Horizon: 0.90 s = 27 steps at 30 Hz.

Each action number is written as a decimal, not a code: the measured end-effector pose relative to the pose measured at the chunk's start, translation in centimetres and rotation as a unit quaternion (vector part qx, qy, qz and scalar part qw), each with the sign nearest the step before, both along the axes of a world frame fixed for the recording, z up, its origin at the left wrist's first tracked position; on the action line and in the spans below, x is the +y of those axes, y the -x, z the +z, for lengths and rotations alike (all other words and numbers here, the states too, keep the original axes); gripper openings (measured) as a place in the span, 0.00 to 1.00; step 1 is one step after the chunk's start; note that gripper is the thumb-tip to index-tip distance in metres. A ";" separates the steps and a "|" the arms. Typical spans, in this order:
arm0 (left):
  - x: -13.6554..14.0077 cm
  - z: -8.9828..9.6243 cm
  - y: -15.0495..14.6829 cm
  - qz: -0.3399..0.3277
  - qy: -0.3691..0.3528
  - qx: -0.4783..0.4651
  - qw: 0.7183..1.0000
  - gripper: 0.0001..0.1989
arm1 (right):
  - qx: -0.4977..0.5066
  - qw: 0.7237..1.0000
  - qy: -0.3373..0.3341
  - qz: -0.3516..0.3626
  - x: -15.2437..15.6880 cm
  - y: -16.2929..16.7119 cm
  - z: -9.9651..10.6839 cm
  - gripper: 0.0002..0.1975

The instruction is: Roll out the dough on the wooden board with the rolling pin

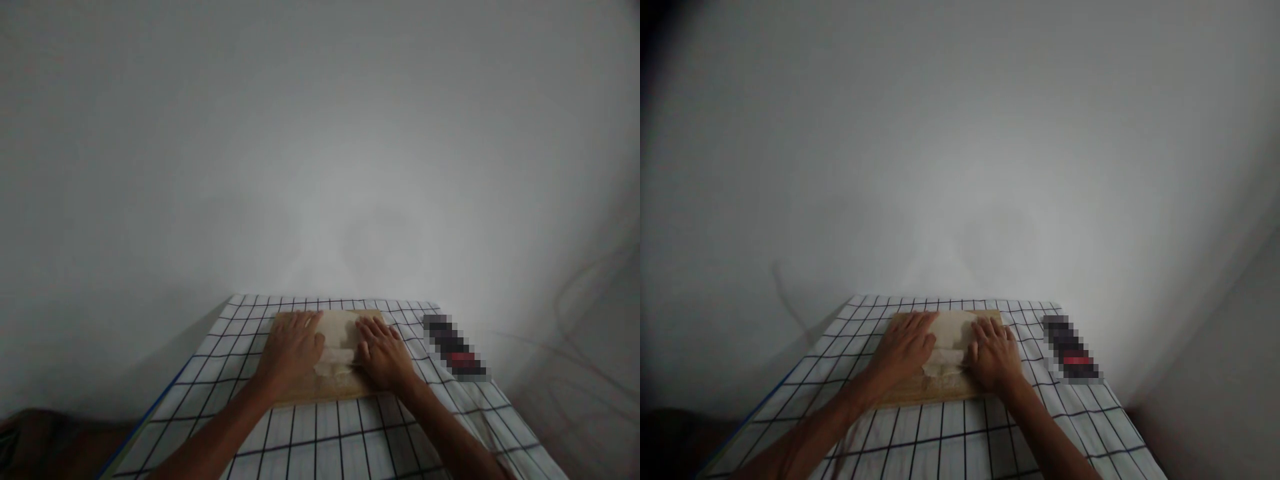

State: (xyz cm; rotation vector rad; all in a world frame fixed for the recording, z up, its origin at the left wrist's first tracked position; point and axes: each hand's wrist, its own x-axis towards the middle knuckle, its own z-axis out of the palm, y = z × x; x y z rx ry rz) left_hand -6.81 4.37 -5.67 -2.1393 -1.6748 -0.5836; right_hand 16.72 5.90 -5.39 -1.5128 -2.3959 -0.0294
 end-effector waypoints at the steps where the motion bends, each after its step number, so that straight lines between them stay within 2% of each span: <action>1: -0.3 0.1 -0.1 -0.004 -0.003 0.001 1.000 0.23 | 0.001 1.000 -0.007 -0.004 -0.6 0.0 -0.1 0.25; 7: -2.8 0.1 -0.3 -0.003 -0.004 0.002 1.000 0.22 | 0.016 0.999 -0.028 0.007 -3.3 -0.2 -1.0 0.26; 11: -3.1 0.0 -0.4 0.010 0.002 -0.005 1.000 0.23 | 0.008 0.999 -0.029 0.015 -1.9 -0.1 -0.6 0.25; 17: 0.1 -0.1 0.2 0.029 0.026 -0.034 0.999 0.21 | -0.008 0.999 0.008 0.036 3.5 1.0 2.0 0.24; 20: 2.2 0.3 0.5 0.069 0.043 -0.060 0.995 0.19 | -0.011 0.999 0.022 0.046 5.8 1.9 3.1 0.22; 24: 4.1 1.1 0.8 0.135 0.078 -0.073 0.985 0.18 | 0.003 1.000 0.008 0.025 7.8 3.3 3.6 0.24; 27: 4.7 1.4 0.8 0.157 0.101 -0.063 0.980 0.18 | 0.015 1.000 0.011 0.006 8.6 3.7 3.2 0.24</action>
